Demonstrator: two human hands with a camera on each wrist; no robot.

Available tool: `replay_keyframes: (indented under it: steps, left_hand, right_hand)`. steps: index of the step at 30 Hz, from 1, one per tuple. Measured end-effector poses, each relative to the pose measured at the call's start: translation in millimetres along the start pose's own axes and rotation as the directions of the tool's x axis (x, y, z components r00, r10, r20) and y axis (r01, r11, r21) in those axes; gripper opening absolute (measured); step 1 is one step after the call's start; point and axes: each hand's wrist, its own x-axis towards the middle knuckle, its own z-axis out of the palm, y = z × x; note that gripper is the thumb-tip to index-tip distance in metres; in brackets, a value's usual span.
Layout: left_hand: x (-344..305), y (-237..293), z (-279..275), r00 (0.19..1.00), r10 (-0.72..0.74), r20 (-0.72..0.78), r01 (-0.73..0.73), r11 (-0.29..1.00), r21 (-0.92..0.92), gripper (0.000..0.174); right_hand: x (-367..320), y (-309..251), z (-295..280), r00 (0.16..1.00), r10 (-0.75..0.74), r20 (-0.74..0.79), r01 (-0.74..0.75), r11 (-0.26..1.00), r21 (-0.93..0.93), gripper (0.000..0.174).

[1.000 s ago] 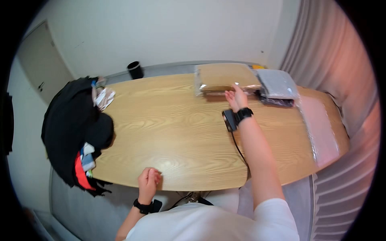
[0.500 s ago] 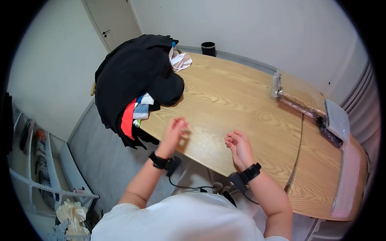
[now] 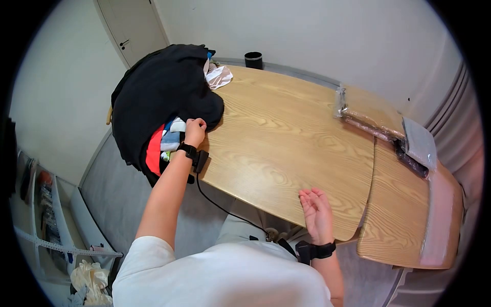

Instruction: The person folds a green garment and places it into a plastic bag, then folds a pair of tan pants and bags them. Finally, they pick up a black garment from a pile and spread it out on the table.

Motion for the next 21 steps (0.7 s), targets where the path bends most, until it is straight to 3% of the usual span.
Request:
replay_keyframes:
  steps: [1,3,5,8,10,11,14,16,17,18,19,21]
  left_hand:
    - [3,10,1,1.0,0.012,-0.003,-0.012,1.0,-0.004,0.013]
    - [4,38,2,0.919,0.231,-0.32,-0.305,0.93,-0.204,0.006]
    - [-8,81,-16,0.904,0.278,-0.325,-0.373,0.885,-0.28,0.004]
    - [-33,129,-53,0.909,0.231,-0.346,-0.381,0.796,-0.47,0.005]
    - [-51,148,-73,0.883,0.273,-0.383,-0.453,0.714,-0.535,0.007]
    - [-62,156,-84,0.913,0.253,-0.319,-0.402,0.684,-0.608,0.007]
    - [-86,168,-90,0.908,0.303,-0.29,-0.418,0.596,-0.686,0.008]
    - [-109,183,-94,0.92,0.358,-0.162,-0.337,0.507,-0.794,0.008]
    - [-122,191,-94,0.919,0.388,-0.073,-0.265,0.471,-0.841,0.007]
    - [-134,198,-90,0.897,0.442,-0.02,-0.218,0.402,-0.889,0.007]
    - [-147,204,-85,0.867,0.497,0.028,-0.161,0.334,-0.929,0.007]
    - [-176,220,-85,0.675,0.667,0.316,0.221,0.227,-0.949,0.009]
  right_hand:
    - [0,0,-1,1.0,-0.012,0.0,0.012,1.0,0.003,0.021]
    - [1,1,-3,1.0,0.002,0.006,-0.002,1.0,-0.013,0.02]
    - [3,-1,-3,1.0,0.016,0.015,-0.016,1.0,-0.011,0.02]
    - [6,-1,-3,0.998,0.055,0.031,-0.055,0.998,-0.02,0.02]
    - [11,0,-3,0.996,0.079,0.042,-0.078,0.997,-0.024,0.02]
    - [13,2,-3,0.996,0.081,0.039,-0.08,0.996,-0.034,0.02]
    - [15,9,0,0.995,0.077,0.057,-0.076,0.997,-0.035,0.02]
    - [16,12,3,0.995,0.071,0.075,-0.069,0.997,-0.032,0.021]
    - [15,14,6,0.991,0.108,0.081,-0.108,0.994,-0.01,0.03]
    - [15,16,9,0.986,0.143,0.087,-0.144,0.989,0.011,0.041]
    - [14,15,13,0.986,0.142,0.085,-0.144,0.99,0.011,0.041]
    - [11,10,21,0.933,0.261,0.248,-0.29,0.953,0.088,0.057]
